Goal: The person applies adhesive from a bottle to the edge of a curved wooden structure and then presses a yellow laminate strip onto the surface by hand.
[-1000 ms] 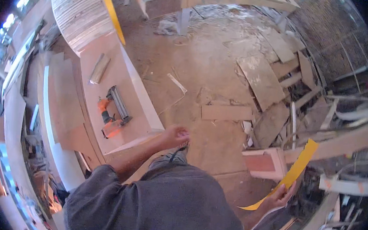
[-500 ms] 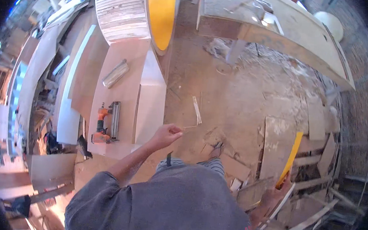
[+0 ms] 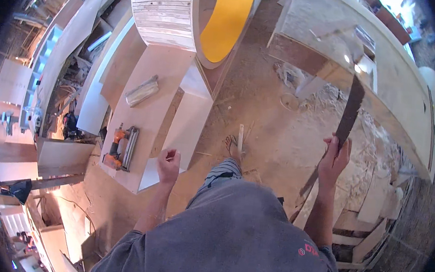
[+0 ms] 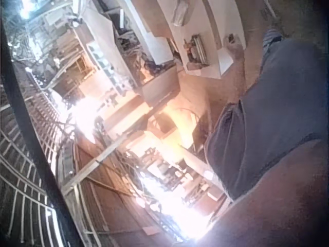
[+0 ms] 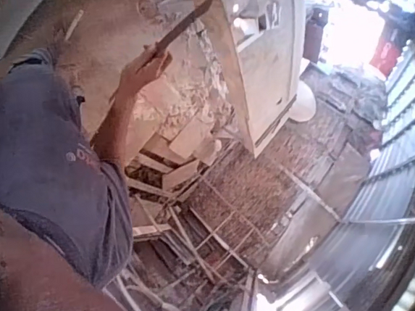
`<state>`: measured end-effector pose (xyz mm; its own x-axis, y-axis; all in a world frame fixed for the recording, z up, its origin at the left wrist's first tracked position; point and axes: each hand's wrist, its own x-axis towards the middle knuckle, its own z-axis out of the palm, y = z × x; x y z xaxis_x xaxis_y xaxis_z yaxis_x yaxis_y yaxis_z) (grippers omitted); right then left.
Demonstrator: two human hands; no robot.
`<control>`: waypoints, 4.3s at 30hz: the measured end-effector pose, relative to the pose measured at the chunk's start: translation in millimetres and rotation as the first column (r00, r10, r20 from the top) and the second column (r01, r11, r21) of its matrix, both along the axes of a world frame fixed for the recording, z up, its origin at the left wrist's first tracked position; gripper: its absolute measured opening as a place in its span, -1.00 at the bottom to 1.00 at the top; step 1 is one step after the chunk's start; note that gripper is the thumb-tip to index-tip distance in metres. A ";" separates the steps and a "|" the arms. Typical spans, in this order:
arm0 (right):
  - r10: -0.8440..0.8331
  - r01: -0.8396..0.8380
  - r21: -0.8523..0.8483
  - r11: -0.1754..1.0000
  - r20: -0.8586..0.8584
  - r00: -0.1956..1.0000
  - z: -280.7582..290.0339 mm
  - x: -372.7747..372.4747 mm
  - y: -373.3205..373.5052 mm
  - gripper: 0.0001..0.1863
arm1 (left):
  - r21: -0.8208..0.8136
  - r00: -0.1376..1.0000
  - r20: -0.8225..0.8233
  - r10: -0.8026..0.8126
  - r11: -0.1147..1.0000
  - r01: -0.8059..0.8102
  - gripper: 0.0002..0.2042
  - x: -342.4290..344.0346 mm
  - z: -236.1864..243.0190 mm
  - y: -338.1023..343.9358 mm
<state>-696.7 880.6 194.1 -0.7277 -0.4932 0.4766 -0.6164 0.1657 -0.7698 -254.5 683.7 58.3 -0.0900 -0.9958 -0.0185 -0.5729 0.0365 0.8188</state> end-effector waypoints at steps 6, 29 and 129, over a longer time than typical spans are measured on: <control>0.155 -0.155 0.020 0.988 0.007 0.988 -29.6 -60.6 -143.4 -0.78 | -0.174 0.989 -0.142 0.047 0.982 -0.072 -0.88 -82.9 -0.4 -118.8; 0.881 -0.956 -0.203 0.211 0.463 0.096 -249.3 -157.5 -610.4 -0.33 | 0.042 0.825 -0.091 0.558 0.830 -0.557 -0.85 -363.8 38.4 -298.3; 0.955 -0.959 -0.280 0.038 0.292 -0.048 -216.9 -53.7 -642.3 -0.23 | -0.353 0.516 0.553 0.654 0.745 -0.566 -0.71 -451.1 88.2 -427.0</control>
